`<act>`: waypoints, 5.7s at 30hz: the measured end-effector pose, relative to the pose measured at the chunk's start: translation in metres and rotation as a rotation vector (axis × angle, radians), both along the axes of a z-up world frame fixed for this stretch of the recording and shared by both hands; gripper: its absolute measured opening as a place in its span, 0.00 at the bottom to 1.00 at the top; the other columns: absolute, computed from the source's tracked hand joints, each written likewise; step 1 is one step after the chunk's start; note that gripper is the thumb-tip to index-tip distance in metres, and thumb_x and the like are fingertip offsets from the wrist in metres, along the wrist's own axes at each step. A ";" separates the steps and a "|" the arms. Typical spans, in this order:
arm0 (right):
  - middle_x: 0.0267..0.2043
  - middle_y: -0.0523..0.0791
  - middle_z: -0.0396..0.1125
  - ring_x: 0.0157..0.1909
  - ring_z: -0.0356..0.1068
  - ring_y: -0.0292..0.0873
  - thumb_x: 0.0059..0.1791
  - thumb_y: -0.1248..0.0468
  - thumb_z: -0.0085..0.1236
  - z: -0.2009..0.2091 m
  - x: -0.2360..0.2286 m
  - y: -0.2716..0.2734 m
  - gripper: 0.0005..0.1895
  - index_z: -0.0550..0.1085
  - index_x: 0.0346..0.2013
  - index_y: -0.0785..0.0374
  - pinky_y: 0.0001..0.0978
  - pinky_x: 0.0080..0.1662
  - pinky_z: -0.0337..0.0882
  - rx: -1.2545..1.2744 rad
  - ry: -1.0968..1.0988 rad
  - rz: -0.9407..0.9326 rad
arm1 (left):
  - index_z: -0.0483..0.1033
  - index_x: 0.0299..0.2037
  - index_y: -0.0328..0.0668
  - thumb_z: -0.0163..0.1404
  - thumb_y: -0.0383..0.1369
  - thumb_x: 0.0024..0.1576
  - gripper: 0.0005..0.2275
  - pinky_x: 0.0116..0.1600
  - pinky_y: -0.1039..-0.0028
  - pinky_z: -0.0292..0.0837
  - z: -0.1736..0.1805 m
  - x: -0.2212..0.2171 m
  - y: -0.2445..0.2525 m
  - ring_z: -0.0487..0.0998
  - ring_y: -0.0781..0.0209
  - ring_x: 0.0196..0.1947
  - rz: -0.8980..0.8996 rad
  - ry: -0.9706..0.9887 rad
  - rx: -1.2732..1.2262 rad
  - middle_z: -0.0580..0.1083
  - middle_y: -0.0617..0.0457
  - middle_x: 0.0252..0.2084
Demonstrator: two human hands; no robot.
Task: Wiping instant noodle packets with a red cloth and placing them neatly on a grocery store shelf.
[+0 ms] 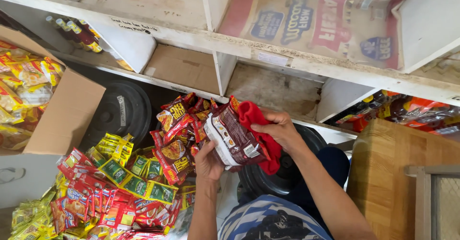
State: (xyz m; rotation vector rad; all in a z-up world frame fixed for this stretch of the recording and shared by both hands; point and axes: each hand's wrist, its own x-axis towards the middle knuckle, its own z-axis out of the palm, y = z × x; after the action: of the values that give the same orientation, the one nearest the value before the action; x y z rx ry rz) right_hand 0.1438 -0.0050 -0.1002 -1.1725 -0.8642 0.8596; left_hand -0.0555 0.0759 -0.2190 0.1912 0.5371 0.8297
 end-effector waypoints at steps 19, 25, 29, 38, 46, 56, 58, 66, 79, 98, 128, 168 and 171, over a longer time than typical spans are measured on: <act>0.73 0.56 0.56 0.70 0.57 0.68 0.52 0.40 0.53 0.041 -0.056 0.006 0.35 0.68 0.68 0.54 0.56 0.59 0.62 0.158 -1.331 -0.057 | 0.71 0.65 0.46 0.44 0.68 0.52 0.40 0.62 0.60 0.75 0.062 0.027 -0.015 0.81 0.57 0.51 -0.031 -0.043 -0.065 0.79 0.50 0.53; 0.80 0.51 0.45 0.75 0.47 0.69 0.58 0.40 0.30 -0.007 -0.067 -0.018 0.31 0.64 0.71 0.45 0.66 0.60 0.51 0.146 -1.453 -0.049 | 0.72 0.64 0.45 0.42 0.67 0.54 0.38 0.62 0.58 0.75 0.063 0.035 -0.013 0.80 0.55 0.52 -0.042 -0.013 -0.038 0.78 0.48 0.54; 0.78 0.45 0.49 0.76 0.48 0.64 0.52 0.51 0.47 -0.020 -0.071 -0.047 0.26 0.70 0.66 0.49 0.58 0.63 0.53 0.200 -1.367 0.019 | 0.73 0.63 0.45 0.41 0.65 0.56 0.36 0.61 0.56 0.75 0.061 0.037 -0.018 0.79 0.52 0.53 -0.036 0.018 -0.024 0.77 0.45 0.55; 0.74 0.53 0.56 0.70 0.57 0.65 0.58 0.42 0.34 0.025 -0.041 0.013 0.29 0.71 0.65 0.52 0.46 0.54 0.60 0.184 -1.292 -0.247 | 0.74 0.61 0.43 0.38 0.62 0.60 0.33 0.60 0.52 0.74 0.063 0.045 -0.028 0.78 0.47 0.55 -0.058 0.082 0.034 0.76 0.41 0.57; 0.62 0.48 0.70 0.63 0.68 0.59 0.59 0.48 0.43 0.014 -0.003 0.025 0.23 0.76 0.61 0.52 0.43 0.57 0.68 0.043 -0.749 -0.230 | 0.74 0.62 0.43 0.38 0.62 0.60 0.33 0.62 0.50 0.72 0.070 0.039 -0.028 0.78 0.46 0.55 -0.066 0.064 0.033 0.76 0.42 0.55; 0.63 0.55 0.68 0.59 0.69 0.65 0.56 0.52 0.50 0.021 -0.020 0.017 0.20 0.79 0.41 0.67 0.54 0.60 0.67 0.178 -1.036 -0.385 | 0.75 0.60 0.44 0.39 0.62 0.60 0.32 0.59 0.51 0.75 0.054 0.041 -0.027 0.80 0.48 0.52 -0.164 0.156 0.096 0.78 0.43 0.53; 0.62 0.57 0.69 0.58 0.70 0.65 0.57 0.52 0.49 0.016 -0.004 0.021 0.21 0.79 0.39 0.67 0.55 0.60 0.66 0.173 -1.037 -0.390 | 0.75 0.60 0.42 0.39 0.61 0.60 0.33 0.59 0.49 0.75 0.058 0.040 -0.030 0.80 0.46 0.52 -0.166 0.157 0.099 0.78 0.42 0.53; 0.59 0.52 0.71 0.56 0.72 0.59 0.56 0.49 0.49 0.020 -0.040 0.009 0.20 0.80 0.35 0.60 0.45 0.55 0.70 0.129 -0.994 -0.403 | 0.73 0.62 0.42 0.38 0.63 0.59 0.34 0.58 0.50 0.76 0.030 0.051 -0.008 0.80 0.47 0.51 -0.210 0.127 0.145 0.77 0.42 0.54; 0.49 0.50 0.76 0.50 0.75 0.52 0.55 0.52 0.57 0.007 0.024 0.002 0.16 0.82 0.39 0.61 0.44 0.53 0.72 -0.062 -0.448 -0.584 | 0.74 0.61 0.39 0.40 0.63 0.58 0.36 0.60 0.44 0.73 -0.011 0.030 -0.002 0.79 0.42 0.53 -0.263 0.090 0.012 0.77 0.40 0.54; 0.58 0.51 0.66 0.49 0.63 0.45 0.53 0.60 0.53 0.032 0.024 -0.013 0.17 0.78 0.48 0.72 0.33 0.48 0.64 -0.096 -0.570 -0.332 | 0.73 0.60 0.37 0.40 0.47 0.66 0.23 0.44 0.67 0.75 -0.015 0.039 0.012 0.79 0.55 0.42 -0.376 0.087 0.029 0.78 0.43 0.52; 0.76 0.50 0.49 0.75 0.46 0.65 0.49 0.54 0.57 -0.037 -0.042 -0.047 0.23 0.77 0.55 0.61 0.64 0.61 0.55 -0.231 -1.317 -0.296 | 0.73 0.54 0.40 0.40 0.47 0.66 0.20 0.45 0.69 0.73 -0.039 0.118 0.042 0.76 0.59 0.39 -0.214 0.352 -0.084 0.76 0.49 0.45; 0.40 0.54 0.76 0.41 0.78 0.52 0.29 0.82 0.70 -0.042 0.053 -0.056 0.30 0.80 0.45 0.67 0.45 0.48 0.75 0.112 0.525 -0.649 | 0.80 0.50 0.43 0.53 0.45 0.60 0.16 0.55 0.52 0.77 0.105 0.119 0.009 0.81 0.46 0.48 0.053 0.143 0.114 0.80 0.44 0.47; 0.41 0.56 0.76 0.44 0.78 0.55 0.28 0.84 0.70 -0.032 0.050 -0.054 0.33 0.78 0.47 0.70 0.48 0.50 0.75 0.200 0.516 -0.599 | 0.78 0.55 0.43 0.51 0.46 0.61 0.19 0.58 0.51 0.76 0.101 0.113 0.010 0.80 0.47 0.50 0.087 0.107 0.120 0.79 0.44 0.50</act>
State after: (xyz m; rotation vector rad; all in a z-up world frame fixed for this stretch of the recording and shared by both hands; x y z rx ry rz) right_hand 0.1941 -0.0591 -0.1326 -0.8963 -0.1478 0.5218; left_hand 0.0577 0.0862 -0.1179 0.3258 0.5998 0.9410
